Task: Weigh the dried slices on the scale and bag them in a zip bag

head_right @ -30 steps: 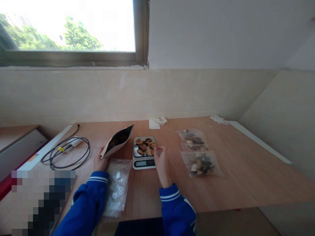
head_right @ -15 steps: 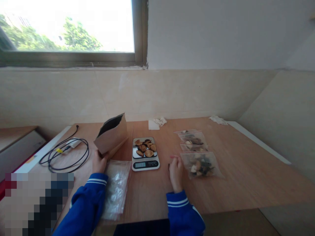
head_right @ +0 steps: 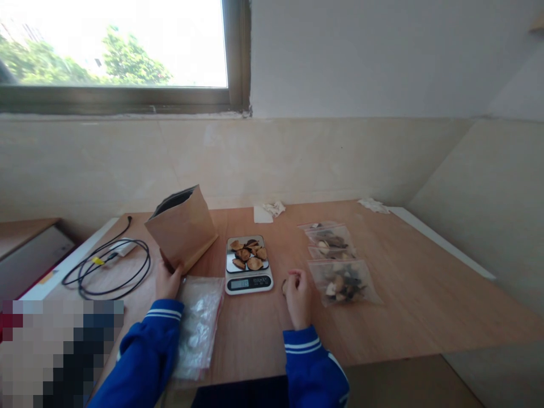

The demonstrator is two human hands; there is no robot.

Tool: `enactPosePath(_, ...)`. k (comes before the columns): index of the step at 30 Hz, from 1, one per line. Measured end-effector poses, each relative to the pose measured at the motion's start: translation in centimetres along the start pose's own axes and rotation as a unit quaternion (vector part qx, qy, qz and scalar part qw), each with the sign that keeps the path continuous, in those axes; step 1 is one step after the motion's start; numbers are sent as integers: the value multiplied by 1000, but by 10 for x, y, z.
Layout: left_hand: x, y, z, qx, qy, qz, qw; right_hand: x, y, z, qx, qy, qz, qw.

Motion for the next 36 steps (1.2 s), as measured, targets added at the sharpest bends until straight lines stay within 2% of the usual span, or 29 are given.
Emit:
enactPosePath(6,-5,1,-1,-1,23,-11,1000,-5,0,1,-6,7,-6,1000)
enactPosePath(13,-1,1,-1,7,-6,11,1000,-10,-7,1,-42,11,-153,987)
enactPosePath(16,-4,1,-2,4,-11,18,1000,-26,-11,4,-63,30,-154,986)
enactPosePath(18,-7,0,-3,5,-11,29,1000,-46,-18,6,-85,64,-146,984)
enactPosePath(23,-9,-1,-3,1,-31,44,999,-118,-50,1,-161,195,-91,963)
enactPosePath(26,-7,-3,-1,-5,-37,53,998,-147,-71,-10,-172,233,-31,957)
enactPosePath(29,-3,-3,1,-2,-49,65,997,-160,-95,-15,-189,268,60,943)
enactPosePath(32,-3,-4,1,-9,-43,55,998,-161,-114,-10,-203,296,148,921)
enactPosePath(36,-3,-5,1,-25,-45,37,998,-160,-123,1,-195,320,202,905)
Point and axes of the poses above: each hand's wrist, its own z-axis away from the middle knuckle, its own y-axis out of the back of the hand, x = y × z, the point moved 8 cm from there along -z, towards the middle knuckle, and after that the axes turned 13 degrees about -x, right-handed, at the moved point
